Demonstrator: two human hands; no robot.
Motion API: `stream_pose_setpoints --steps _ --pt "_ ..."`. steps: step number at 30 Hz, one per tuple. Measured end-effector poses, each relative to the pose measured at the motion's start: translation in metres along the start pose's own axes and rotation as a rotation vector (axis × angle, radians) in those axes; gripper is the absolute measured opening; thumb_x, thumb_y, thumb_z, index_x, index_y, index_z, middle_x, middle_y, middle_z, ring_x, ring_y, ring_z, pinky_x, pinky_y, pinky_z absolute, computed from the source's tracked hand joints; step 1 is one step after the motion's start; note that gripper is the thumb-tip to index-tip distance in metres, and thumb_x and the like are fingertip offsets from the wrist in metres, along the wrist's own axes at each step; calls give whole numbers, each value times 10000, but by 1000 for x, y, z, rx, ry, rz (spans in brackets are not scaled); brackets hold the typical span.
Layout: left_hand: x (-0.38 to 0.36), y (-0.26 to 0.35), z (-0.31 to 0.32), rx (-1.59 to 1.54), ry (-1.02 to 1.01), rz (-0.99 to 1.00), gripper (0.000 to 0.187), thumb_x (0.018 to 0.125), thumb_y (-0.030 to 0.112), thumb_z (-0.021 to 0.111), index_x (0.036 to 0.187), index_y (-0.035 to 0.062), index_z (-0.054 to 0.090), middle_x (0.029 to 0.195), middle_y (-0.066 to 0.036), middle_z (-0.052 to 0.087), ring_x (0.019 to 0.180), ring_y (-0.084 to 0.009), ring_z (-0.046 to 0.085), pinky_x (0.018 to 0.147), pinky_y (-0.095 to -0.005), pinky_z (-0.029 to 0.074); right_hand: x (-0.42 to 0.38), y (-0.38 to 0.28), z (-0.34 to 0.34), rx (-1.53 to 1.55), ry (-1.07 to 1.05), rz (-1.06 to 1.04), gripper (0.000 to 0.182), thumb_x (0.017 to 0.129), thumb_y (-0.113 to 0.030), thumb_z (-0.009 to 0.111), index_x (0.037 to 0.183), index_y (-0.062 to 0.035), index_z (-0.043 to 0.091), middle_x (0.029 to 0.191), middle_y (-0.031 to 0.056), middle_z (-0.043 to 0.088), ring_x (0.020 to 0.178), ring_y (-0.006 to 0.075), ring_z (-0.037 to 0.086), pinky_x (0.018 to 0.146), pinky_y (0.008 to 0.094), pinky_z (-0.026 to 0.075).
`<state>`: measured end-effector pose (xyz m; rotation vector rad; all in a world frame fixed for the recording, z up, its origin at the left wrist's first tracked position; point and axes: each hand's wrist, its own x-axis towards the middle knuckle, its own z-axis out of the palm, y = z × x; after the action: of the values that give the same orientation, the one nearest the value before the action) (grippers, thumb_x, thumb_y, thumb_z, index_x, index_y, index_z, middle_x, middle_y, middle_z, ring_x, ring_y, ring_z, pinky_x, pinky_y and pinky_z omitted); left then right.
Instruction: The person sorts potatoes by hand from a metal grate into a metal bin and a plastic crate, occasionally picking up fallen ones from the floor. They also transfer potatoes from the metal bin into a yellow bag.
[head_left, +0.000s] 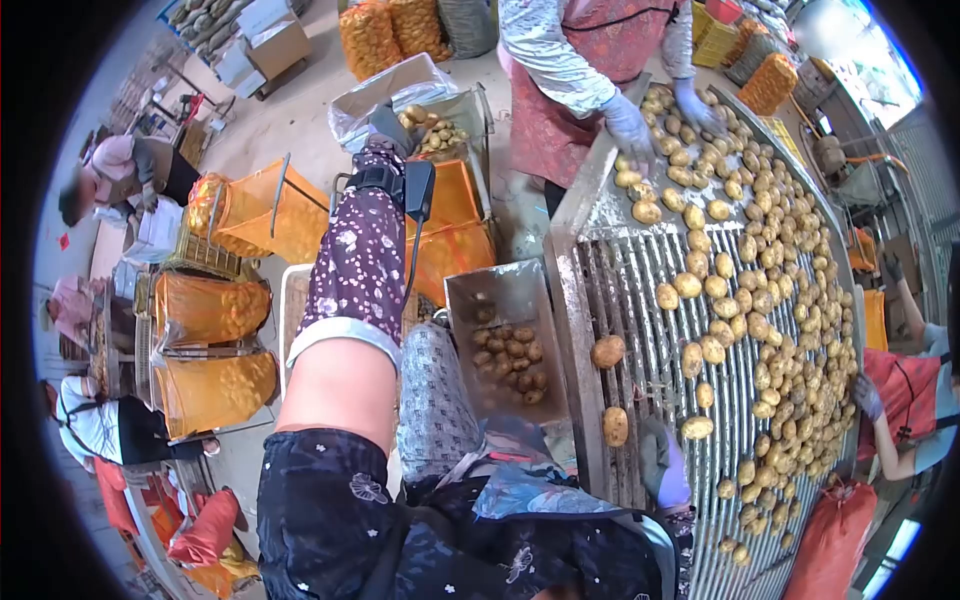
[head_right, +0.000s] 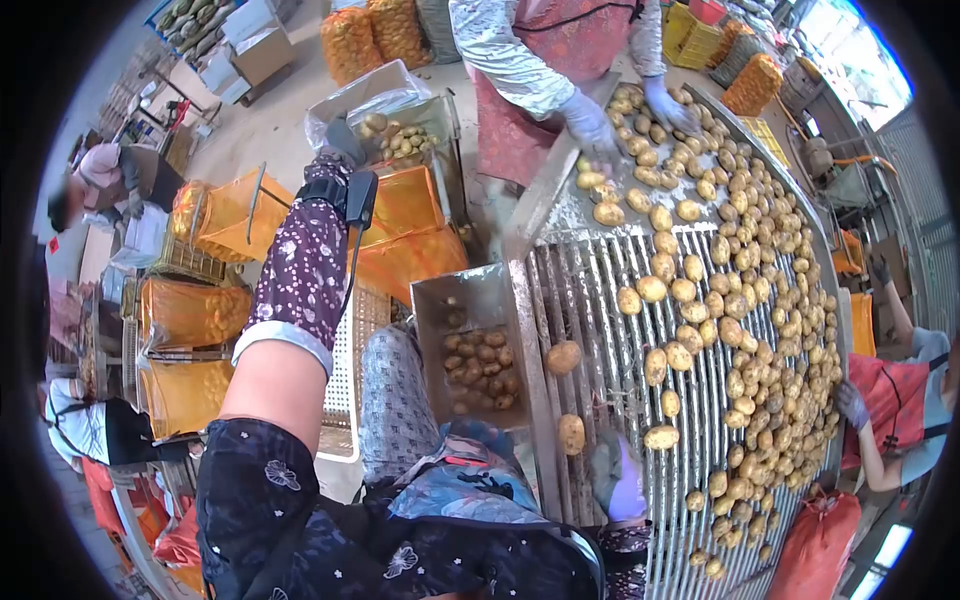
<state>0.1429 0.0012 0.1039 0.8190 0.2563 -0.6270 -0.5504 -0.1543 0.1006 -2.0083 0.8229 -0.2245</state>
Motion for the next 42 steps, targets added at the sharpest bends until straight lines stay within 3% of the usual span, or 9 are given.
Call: stream_pose_setpoints --steps 4,8,13,18,22,29,34,37,42 --pt "-58 -75 -1 882 -86 440 493 957 325 544 1320 -4 481 1296 -175 547 989 -266 589 858 -371 492 -20 51 -11 129 430 63 264 989 -85 521 1233 -1 575 904 -22 584 758 62 535 690 213 463" --pt "-135 -211 13 1088 -453 856 363 959 158 575 1239 -58 493 1038 -115 591 893 -213 563 797 -345 485 -60 155 -15 -244 898 249 471 1002 -410 471 1245 -15 552 1156 177 619 991 276 642 856 356 532" --pt "-313 -350 44 1525 -1457 687 483 871 259 637 1306 72 541 1292 -207 549 1272 -385 472 1106 -491 344 -22 66 15 -302 248 58 410 907 -341 602 1162 -20 593 1062 216 599 997 371 579 843 462 494" --pt "-353 -394 64 1922 -1845 559 592 840 428 640 1353 163 513 1439 -180 443 1379 -351 354 1149 -549 229 22 86 -42 128 585 62 348 885 -102 628 1215 -4 575 1045 211 626 958 308 623 869 404 515" --pt "-318 -377 87 2149 -1845 470 584 826 397 670 1345 179 513 1468 -138 427 1402 -338 328 1150 -575 226 35 75 -85 -177 203 421 449 911 -227 639 1263 38 552 1101 284 616 988 322 638 907 428 516" --pt "-214 -360 114 2037 -871 1098 423 845 230 695 1224 71 594 1127 -146 637 1097 -285 599 958 -420 450 158 93 -145 -553 621 -185 196 855 -98 587 1043 -77 637 956 141 634 890 354 612 747 434 519" --pt "-276 -385 171 1189 -977 -91 341 996 235 568 1276 42 576 1015 -16 637 766 -94 533 713 -244 482 237 119 -150 -795 392 43 349 819 -140 630 1166 -115 590 1037 161 605 999 318 599 813 436 506" --pt "-285 -409 185 654 -860 -619 507 999 361 534 1405 67 455 1244 -69 593 1040 -142 593 869 -258 497 229 92 -167 -370 125 247 458 890 -205 631 1312 -58 531 1223 194 599 1154 313 578 950 411 484" --pt "-280 -441 185 390 -764 -718 515 935 65 604 1416 52 421 1313 -101 556 1192 -210 567 985 -317 500 186 69 -151 185 -123 -123 463 951 -227 637 1342 -12 511 1320 203 579 1159 243 593 1011 343 460"
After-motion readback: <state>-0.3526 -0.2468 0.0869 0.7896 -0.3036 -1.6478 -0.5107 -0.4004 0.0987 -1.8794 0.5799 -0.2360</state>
